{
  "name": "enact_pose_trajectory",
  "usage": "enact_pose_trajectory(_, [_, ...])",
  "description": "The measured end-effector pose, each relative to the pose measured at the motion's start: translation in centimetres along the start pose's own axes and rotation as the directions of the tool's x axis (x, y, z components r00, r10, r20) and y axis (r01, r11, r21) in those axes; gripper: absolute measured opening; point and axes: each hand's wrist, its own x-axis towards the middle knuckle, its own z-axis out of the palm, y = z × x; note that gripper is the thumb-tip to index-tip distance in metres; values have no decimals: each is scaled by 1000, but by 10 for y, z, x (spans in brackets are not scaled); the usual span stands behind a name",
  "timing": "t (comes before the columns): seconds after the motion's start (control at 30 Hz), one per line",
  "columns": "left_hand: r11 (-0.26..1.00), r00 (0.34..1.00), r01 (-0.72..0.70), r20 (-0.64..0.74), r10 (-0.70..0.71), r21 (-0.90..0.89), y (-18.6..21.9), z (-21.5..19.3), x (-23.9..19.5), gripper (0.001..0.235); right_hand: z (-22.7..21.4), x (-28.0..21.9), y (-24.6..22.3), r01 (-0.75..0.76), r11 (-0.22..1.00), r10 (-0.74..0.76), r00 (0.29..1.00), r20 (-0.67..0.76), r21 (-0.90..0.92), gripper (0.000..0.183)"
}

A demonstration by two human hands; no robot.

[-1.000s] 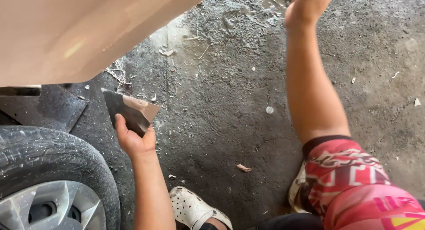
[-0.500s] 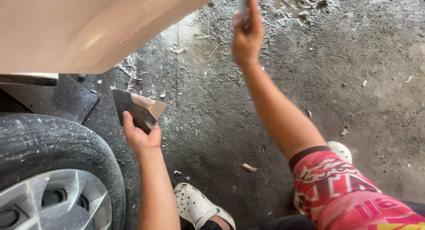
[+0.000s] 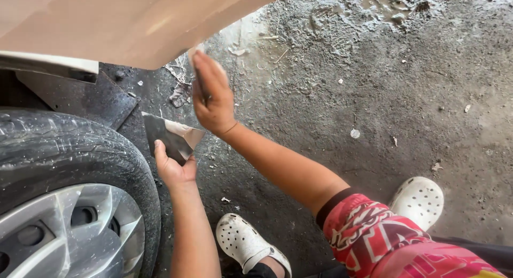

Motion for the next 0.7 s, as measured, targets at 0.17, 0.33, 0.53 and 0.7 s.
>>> enact_pose_trajectory(0.17, [1000, 1000, -26, -17, 26, 0, -10, 3, 1, 42, -30, 10, -14, -12, 984, -86, 841, 535, 176, 54])
enact_pose_trajectory(0.33, [995, 993, -93, 69, 95, -21, -10, 26, -4, 43, -86, 26, -23, -258, 927, -98, 534, 840, 273, 60])
enact_pose_trajectory(0.53, [985, 977, -148, 144, 160, -92, -5, 61, -14, 41, -126, 40, -1, -108, 973, 225, 244, 943, -204, 70])
enact_pose_trajectory(0.7, [986, 974, -138, 165, 152, -95, -22, 57, 0, 40, -159, 49, 30, -216, 956, 279, 451, 848, -200, 46])
